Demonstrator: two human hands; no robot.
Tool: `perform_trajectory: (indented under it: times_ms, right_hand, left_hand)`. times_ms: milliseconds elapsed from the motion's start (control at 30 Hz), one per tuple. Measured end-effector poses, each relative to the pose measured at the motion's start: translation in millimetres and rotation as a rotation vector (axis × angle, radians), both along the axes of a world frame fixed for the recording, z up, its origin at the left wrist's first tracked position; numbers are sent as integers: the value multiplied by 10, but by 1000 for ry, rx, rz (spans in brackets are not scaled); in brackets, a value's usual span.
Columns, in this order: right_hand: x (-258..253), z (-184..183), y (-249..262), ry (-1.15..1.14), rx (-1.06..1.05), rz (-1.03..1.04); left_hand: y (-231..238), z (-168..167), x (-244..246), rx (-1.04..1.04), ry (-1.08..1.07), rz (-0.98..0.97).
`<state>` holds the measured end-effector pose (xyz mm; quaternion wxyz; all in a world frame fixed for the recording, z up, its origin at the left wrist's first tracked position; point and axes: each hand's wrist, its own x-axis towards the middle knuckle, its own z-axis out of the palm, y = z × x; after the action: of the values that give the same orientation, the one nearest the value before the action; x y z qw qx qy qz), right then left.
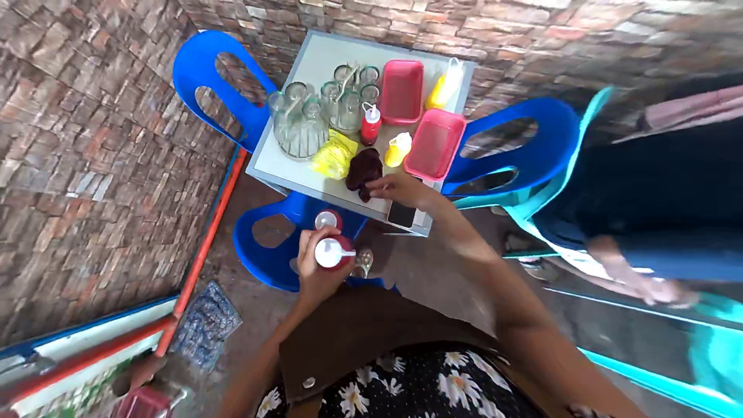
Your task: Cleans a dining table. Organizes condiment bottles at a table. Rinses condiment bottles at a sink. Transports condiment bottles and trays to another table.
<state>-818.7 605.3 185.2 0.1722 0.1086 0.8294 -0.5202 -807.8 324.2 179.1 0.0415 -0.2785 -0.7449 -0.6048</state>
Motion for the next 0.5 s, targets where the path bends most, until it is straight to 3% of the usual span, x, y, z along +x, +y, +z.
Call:
perform_trajectory:
  times_ms: [167,300,400,500]
  right_hand:
    - [-785,-466,122,103,-139,-454]
    - [-1308,-864,133,82,-65,-821]
    - [-1527,-1017,207,-23,-32,-943]
    - [-1559,-948,152,-133,-90,-995]
  left_hand:
    - [-87,11,-3,-81,65,174]
    - [-151,51,3,-75,-13,324]
    - [-229,66,2,-82,-58,387]
    - [-282,95,-1,-110,-34,416]
